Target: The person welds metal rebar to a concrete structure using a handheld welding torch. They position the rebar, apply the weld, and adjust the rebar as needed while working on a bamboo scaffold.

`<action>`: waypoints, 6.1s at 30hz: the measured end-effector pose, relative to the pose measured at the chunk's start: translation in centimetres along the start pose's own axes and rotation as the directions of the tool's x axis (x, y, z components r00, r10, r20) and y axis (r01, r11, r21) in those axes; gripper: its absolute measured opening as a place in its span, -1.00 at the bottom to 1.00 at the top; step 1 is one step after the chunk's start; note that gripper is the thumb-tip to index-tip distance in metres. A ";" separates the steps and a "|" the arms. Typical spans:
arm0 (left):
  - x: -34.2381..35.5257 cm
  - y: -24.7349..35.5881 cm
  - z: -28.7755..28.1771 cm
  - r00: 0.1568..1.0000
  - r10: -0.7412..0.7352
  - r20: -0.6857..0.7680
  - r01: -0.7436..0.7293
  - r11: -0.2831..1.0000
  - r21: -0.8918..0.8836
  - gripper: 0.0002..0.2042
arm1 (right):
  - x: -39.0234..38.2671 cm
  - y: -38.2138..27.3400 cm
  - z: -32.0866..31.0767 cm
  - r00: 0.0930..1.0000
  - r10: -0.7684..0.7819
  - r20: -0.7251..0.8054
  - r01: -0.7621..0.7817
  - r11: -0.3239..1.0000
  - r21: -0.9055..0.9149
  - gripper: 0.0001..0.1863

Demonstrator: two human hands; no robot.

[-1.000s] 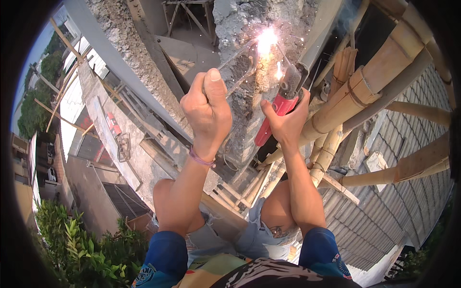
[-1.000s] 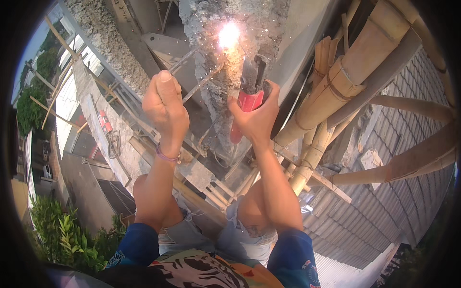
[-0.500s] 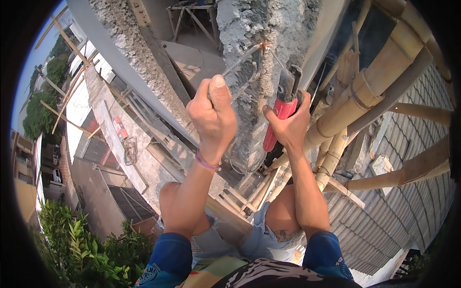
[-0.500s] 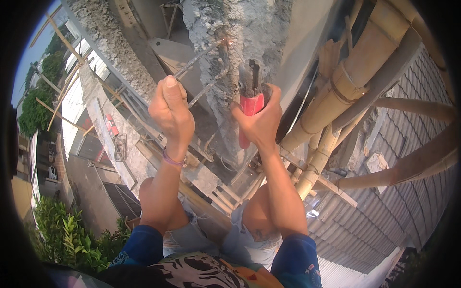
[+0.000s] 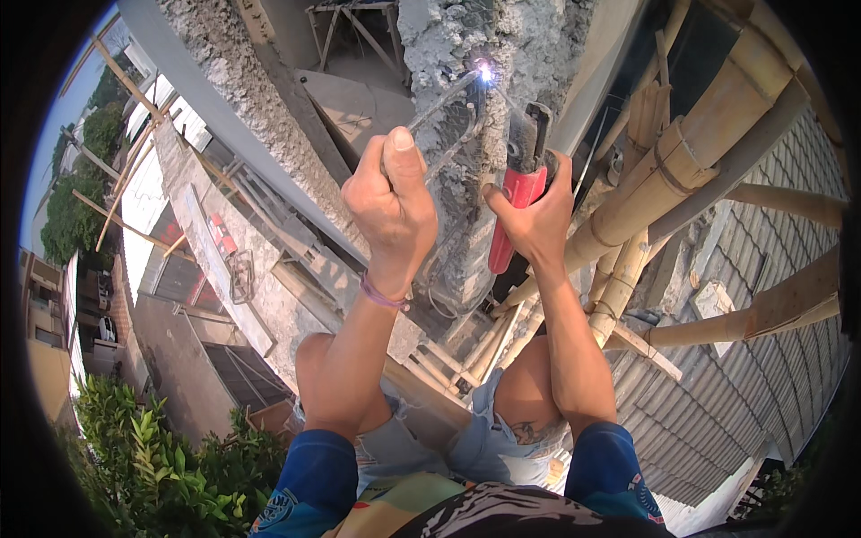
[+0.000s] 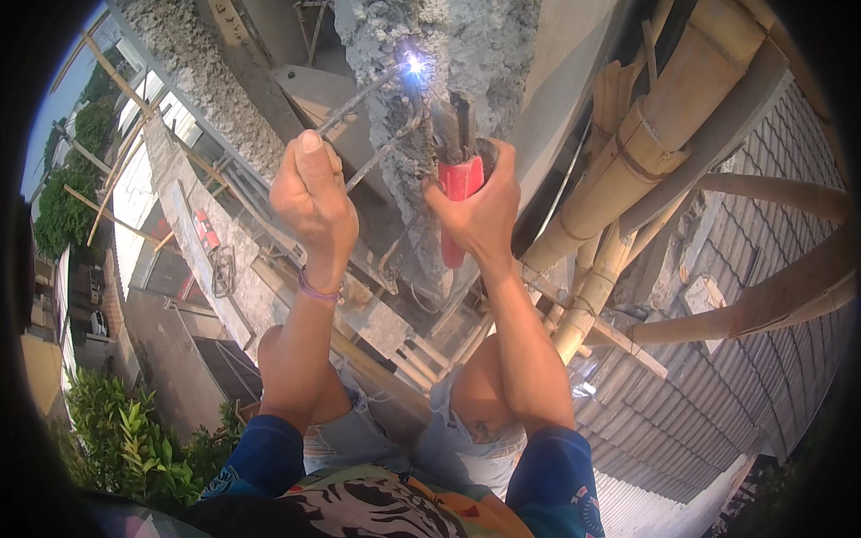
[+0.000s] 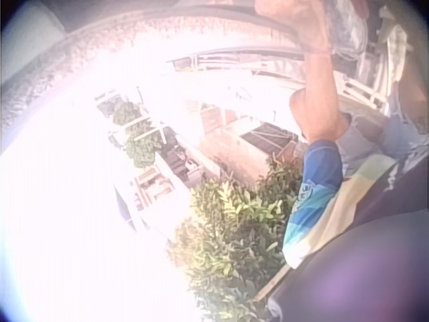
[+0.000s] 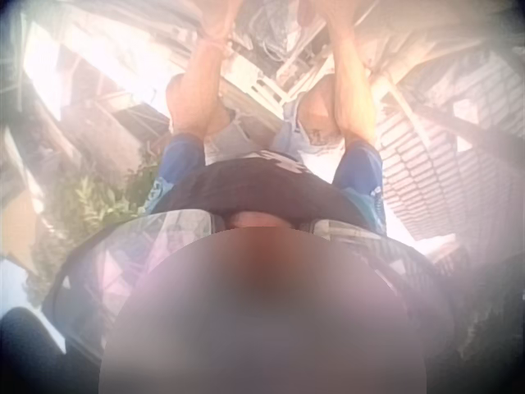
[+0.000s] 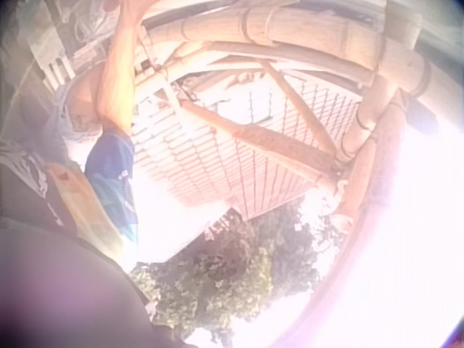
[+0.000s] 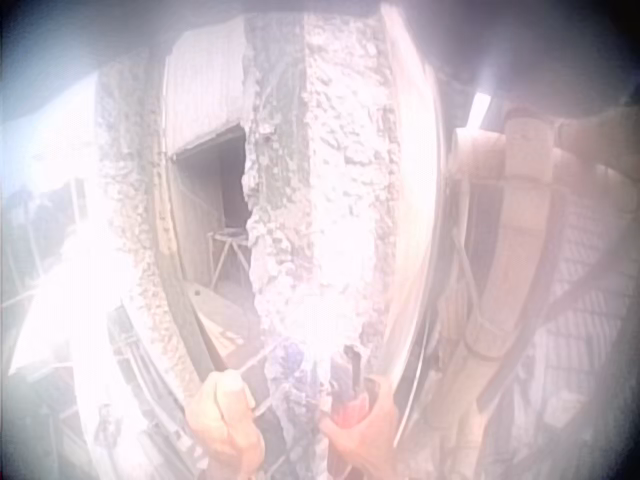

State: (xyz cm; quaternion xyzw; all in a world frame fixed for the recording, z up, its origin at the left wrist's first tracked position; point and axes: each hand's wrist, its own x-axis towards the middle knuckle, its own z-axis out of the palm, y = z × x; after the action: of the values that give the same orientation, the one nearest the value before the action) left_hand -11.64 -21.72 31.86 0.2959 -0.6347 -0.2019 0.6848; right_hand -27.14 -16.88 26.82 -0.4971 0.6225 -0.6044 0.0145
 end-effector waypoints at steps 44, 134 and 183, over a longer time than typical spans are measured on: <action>0.0 0.0 0.0 1.000 0.014 0.000 -0.014 0.999 0.035 -0.60 | 0.3 0.3 0.5 1.000 -0.001 -0.001 0.001 1.000 -0.014 -0.26; 0.1 0.3 0.8 0.996 0.060 0.063 -0.040 0.957 -0.286 -0.67 | -0.5 3.5 -0.9 0.956 0.203 -0.213 -0.176 0.974 0.139 -0.45; -0.5 0.7 1.3 1.000 -0.008 -0.031 0.005 0.997 -0.076 -0.65 | -2.1 2.9 -0.6 0.960 0.203 0.192 -0.253 0.924 0.286 -0.34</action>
State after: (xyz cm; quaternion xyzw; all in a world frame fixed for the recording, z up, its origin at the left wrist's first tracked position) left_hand -13.09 -21.05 31.97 0.2748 -0.6149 -0.2235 0.7046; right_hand -28.21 -15.73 23.60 -0.4593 0.5711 -0.6465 0.2118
